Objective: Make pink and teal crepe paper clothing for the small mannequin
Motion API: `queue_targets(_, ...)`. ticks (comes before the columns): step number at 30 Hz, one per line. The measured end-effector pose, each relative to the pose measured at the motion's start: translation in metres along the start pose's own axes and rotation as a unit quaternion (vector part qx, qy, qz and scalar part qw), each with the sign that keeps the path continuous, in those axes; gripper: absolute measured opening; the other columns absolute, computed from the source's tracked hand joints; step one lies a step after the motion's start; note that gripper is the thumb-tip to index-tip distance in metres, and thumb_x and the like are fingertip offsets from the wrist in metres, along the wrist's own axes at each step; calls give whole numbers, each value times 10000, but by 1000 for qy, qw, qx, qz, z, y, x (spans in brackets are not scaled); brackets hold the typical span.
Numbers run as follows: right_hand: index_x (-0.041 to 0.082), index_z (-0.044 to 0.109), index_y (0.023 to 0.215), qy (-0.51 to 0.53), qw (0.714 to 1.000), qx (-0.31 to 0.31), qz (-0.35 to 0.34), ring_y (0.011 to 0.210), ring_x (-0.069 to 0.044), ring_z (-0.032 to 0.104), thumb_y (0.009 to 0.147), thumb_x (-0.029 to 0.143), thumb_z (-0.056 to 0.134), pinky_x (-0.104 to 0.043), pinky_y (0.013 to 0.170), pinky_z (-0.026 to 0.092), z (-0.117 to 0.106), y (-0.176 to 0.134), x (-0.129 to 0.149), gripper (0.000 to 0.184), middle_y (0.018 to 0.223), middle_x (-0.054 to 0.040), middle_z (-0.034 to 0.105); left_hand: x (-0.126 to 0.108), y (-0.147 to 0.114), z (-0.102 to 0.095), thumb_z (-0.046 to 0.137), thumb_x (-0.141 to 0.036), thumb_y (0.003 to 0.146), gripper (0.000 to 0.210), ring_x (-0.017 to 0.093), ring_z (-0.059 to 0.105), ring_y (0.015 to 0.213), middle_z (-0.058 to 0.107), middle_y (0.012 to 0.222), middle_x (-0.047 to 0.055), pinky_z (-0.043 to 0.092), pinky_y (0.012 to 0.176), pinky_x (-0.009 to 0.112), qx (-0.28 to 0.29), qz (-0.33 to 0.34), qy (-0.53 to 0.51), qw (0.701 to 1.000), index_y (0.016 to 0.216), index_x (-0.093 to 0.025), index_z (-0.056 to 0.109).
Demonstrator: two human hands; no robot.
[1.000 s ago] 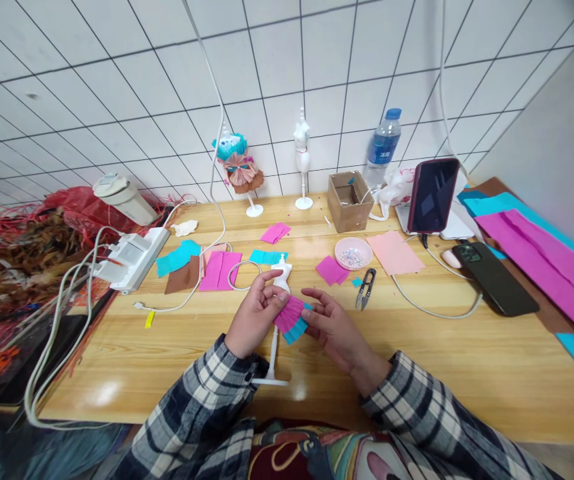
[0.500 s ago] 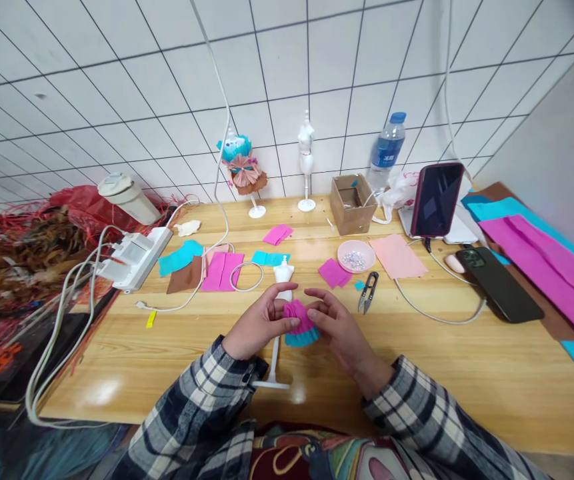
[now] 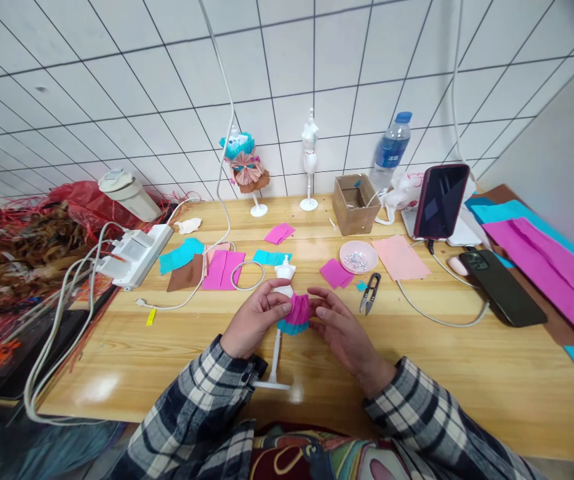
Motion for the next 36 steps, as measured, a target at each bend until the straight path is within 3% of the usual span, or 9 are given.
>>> queue_targets(4, 287, 529, 1172, -110, 991, 20, -68, 1000, -191, 584, 724, 297, 752, -356, 889, 450, 4, -2, 5, 501, 1059, -27, 629, -2, -3, 4, 750, -274, 747, 519, 124, 604, 673, 645, 768, -10, 458, 645, 249, 38, -10, 47, 998, 1182, -188, 481)
queue_targets(8, 283, 498, 1195, -211, 973, 8, -98, 917, -179, 603, 725, 283, 757, -352, 854, 466, 5, -4, 8, 537, 928, -5, 627, -2, -4, 6, 737, -291, 759, 519, 136, 620, 685, 654, 767, -4, 457, 647, 255, 58, -17, 73, 996, 1200, -201, 479)
queue_targets(12, 261, 519, 1161, -185, 979, -6, -89, 759, -156, 592, 765, 303, 705, -317, 739, 478, 2, -2, 8, 439, 794, 19, 615, -2, -3, 5, 740, -269, 751, 514, 116, 595, 685, 640, 762, -17, 440, 638, 232, 47, -3, 82, 995, 1196, -201, 491)
queue_targets(22, 258, 506, 1183, -229, 967, -17, -114, 817, -168, 613, 772, 284, 700, -334, 781, 486, 5, -4, 9, 456, 851, -2, 635, -4, -4, 9, 722, -261, 764, 511, 123, 597, 703, 631, 771, -15, 459, 673, 261, 52, 4, 106, 993, 1196, -194, 456)
queue_targets(32, 237, 534, 1152, -181, 979, -33, -82, 747, -145, 608, 774, 268, 675, -289, 721, 464, 1, -3, 9, 405, 791, 20, 660, -1, -4, 5, 740, -269, 743, 535, 103, 553, 691, 609, 771, -24, 408, 648, 231, 35, 3, 117, 993, 1200, -192, 473)
queue_targets(36, 236, 526, 1160, -166, 983, -5, -76, 812, -154, 617, 786, 302, 660, -305, 762, 472, 3, -2, 8, 403, 867, 1, 666, -3, -4, 8, 723, -292, 759, 542, 119, 577, 700, 614, 769, -21, 438, 662, 255, 51, 3, 122, 991, 1208, -187, 439)
Point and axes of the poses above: each hand's wrist, its own y-axis towards the middle knuckle, its own z-axis out of the palm, x = y × z, the point moved 2 cm from there along y, towards the middle knuckle
